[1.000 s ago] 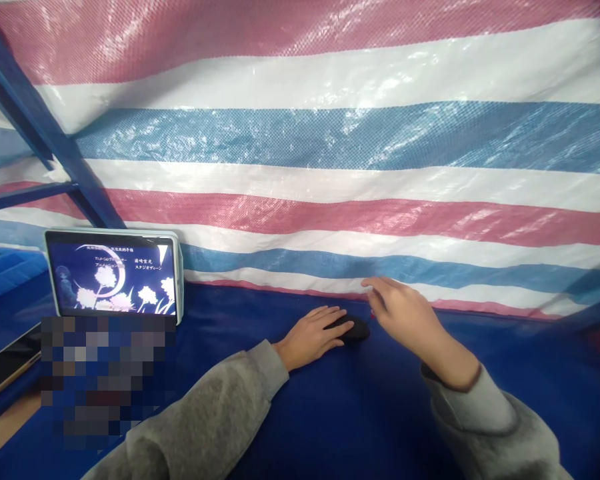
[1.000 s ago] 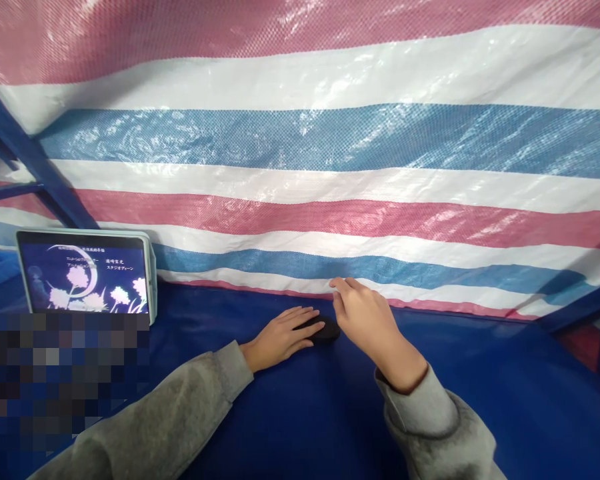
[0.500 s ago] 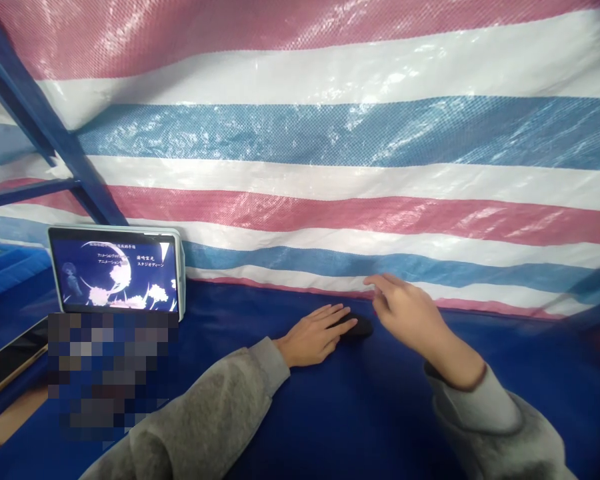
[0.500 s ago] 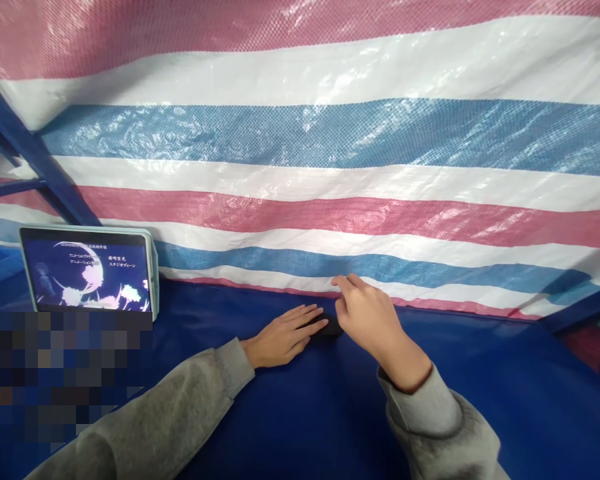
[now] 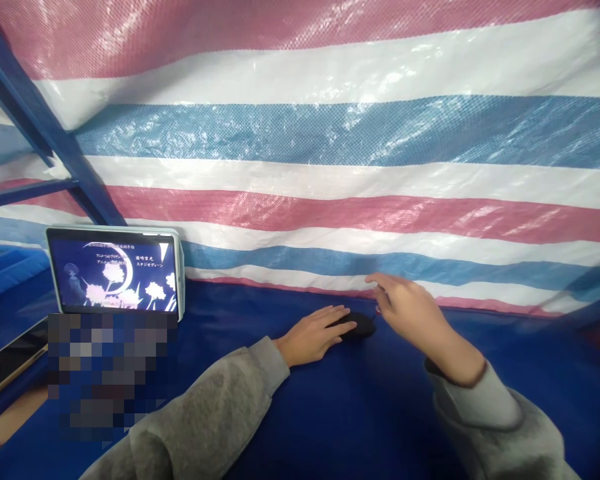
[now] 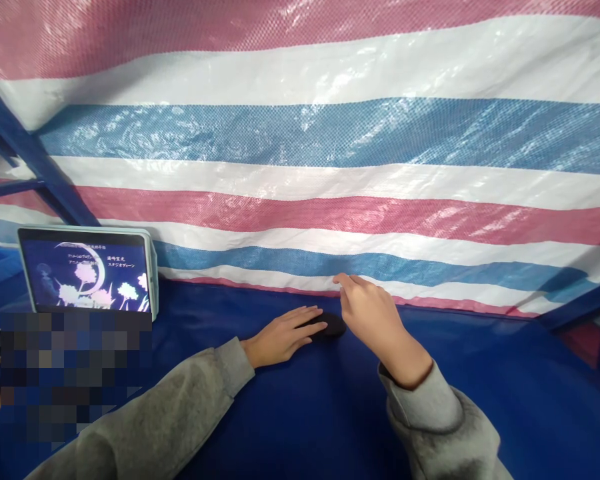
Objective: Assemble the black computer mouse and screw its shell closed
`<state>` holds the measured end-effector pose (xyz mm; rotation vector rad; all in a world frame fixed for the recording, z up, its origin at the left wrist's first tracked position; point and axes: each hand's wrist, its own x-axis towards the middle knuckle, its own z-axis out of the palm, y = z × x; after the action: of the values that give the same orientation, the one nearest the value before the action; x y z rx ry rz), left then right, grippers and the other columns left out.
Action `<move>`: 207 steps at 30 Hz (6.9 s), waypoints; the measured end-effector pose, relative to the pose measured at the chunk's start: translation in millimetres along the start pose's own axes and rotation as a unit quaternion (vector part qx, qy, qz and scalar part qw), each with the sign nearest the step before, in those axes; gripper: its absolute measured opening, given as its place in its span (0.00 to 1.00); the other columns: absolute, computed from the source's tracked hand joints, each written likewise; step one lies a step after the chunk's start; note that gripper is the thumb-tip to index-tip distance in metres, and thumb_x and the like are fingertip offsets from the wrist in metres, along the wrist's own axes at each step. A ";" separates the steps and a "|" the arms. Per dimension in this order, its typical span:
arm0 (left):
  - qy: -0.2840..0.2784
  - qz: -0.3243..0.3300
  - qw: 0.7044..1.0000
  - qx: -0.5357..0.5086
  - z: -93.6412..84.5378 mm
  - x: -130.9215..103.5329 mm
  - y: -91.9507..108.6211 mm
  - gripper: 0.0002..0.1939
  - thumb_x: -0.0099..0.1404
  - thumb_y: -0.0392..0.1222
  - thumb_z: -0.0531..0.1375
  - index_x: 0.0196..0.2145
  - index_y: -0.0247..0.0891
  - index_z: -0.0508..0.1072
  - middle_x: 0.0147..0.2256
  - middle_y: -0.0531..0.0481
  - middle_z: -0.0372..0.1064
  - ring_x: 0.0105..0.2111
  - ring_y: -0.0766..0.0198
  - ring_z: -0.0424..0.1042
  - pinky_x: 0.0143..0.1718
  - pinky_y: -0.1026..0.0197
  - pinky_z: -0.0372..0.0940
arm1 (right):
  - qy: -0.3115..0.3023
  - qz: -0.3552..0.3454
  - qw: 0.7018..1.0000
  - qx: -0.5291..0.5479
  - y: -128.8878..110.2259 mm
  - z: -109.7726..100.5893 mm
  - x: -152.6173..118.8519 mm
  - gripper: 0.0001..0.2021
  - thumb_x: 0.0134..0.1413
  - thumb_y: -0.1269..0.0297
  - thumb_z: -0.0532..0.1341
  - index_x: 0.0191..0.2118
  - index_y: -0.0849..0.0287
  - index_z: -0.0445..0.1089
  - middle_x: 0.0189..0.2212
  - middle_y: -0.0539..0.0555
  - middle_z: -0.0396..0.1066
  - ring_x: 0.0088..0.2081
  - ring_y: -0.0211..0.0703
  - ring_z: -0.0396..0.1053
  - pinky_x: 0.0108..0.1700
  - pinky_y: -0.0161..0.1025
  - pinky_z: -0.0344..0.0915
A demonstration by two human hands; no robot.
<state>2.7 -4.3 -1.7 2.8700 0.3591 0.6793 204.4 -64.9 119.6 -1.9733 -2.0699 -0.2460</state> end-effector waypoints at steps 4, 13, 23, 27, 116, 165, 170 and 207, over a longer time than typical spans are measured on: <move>0.007 -0.002 1.000 0.002 0.9 -0.5 -0.5 0.23 0.73 0.37 0.51 0.64 0.40 0.58 0.65 0.43 0.52 0.66 0.57 0.51 0.66 0.50 0.51 | -0.002 -0.001 1.000 -0.009 -0.4 -0.4 0.5 0.18 0.55 0.72 0.52 0.49 0.58 0.71 0.40 0.56 0.76 0.34 0.46 0.74 0.33 0.39 0.60; 0.006 -0.001 1.000 0.002 2.5 -0.5 -2.1 0.23 0.73 0.36 0.51 0.64 0.40 0.58 0.65 0.43 0.52 0.66 0.57 0.51 0.67 0.50 0.50 | -0.008 0.000 1.000 -0.001 0.7 -1.1 1.3 0.20 0.57 0.73 0.50 0.52 0.58 0.69 0.38 0.56 0.77 0.33 0.46 0.74 0.33 0.39 0.60; 0.003 0.000 1.000 0.011 2.1 -0.2 -1.5 0.24 0.73 0.38 0.52 0.64 0.41 0.57 0.65 0.43 0.52 0.66 0.57 0.51 0.66 0.50 0.51 | 0.007 -0.005 1.000 -0.014 -0.3 -0.5 0.2 0.19 0.52 0.73 0.53 0.49 0.57 0.71 0.39 0.54 0.75 0.32 0.44 0.72 0.31 0.38 0.59; 0.002 0.002 1.000 0.015 1.0 0.3 -1.2 0.23 0.73 0.37 0.52 0.64 0.40 0.57 0.65 0.42 0.52 0.66 0.57 0.51 0.66 0.51 0.51 | 0.010 0.004 1.000 0.001 -0.6 0.0 0.5 0.17 0.56 0.70 0.52 0.48 0.57 0.71 0.38 0.54 0.75 0.32 0.44 0.71 0.32 0.39 0.59; 0.012 -0.016 1.000 -0.006 1.3 0.7 -0.8 0.22 0.72 0.36 0.51 0.63 0.40 0.59 0.64 0.43 0.54 0.65 0.57 0.52 0.67 0.50 0.50 | 0.020 0.018 1.000 0.006 2.8 2.7 -0.3 0.20 0.53 0.73 0.52 0.50 0.57 0.70 0.43 0.55 0.71 0.32 0.44 0.71 0.32 0.40 0.61; 0.012 -0.196 0.974 -0.111 -3.4 3.6 -10.0 0.19 0.73 0.52 0.50 0.58 0.45 0.64 0.51 0.48 0.65 0.53 0.58 0.63 0.58 0.51 0.55 | -0.003 -0.010 0.961 0.275 7.4 120.1 -58.5 0.23 0.56 0.59 0.59 0.57 0.57 0.65 0.55 0.60 0.66 0.56 0.52 0.64 0.59 0.53 0.60; -0.017 -0.167 0.976 -0.136 -5.5 4.0 -11.5 0.37 0.56 0.53 0.69 0.60 0.45 0.62 0.52 0.45 0.66 0.54 0.51 0.63 0.60 0.48 0.53 | 0.010 -0.007 0.957 0.289 8.2 118.7 -60.1 0.23 0.54 0.56 0.61 0.55 0.56 0.67 0.53 0.59 0.68 0.55 0.54 0.65 0.58 0.54 0.61; 0.099 -0.133 0.986 0.014 -7.6 2.4 3.3 0.14 0.56 0.38 0.62 0.42 0.39 0.71 0.58 0.41 0.57 0.63 0.47 0.51 0.63 0.44 0.49 | 0.115 0.056 0.945 0.301 23.7 128.2 -46.8 0.21 0.63 0.54 0.52 0.56 0.57 0.68 0.60 0.61 0.62 0.60 0.51 0.61 0.61 0.54 0.59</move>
<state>2.0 -5.9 6.7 2.7127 0.7692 0.9130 219.7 -68.8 -17.9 -1.5872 -1.6225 0.1610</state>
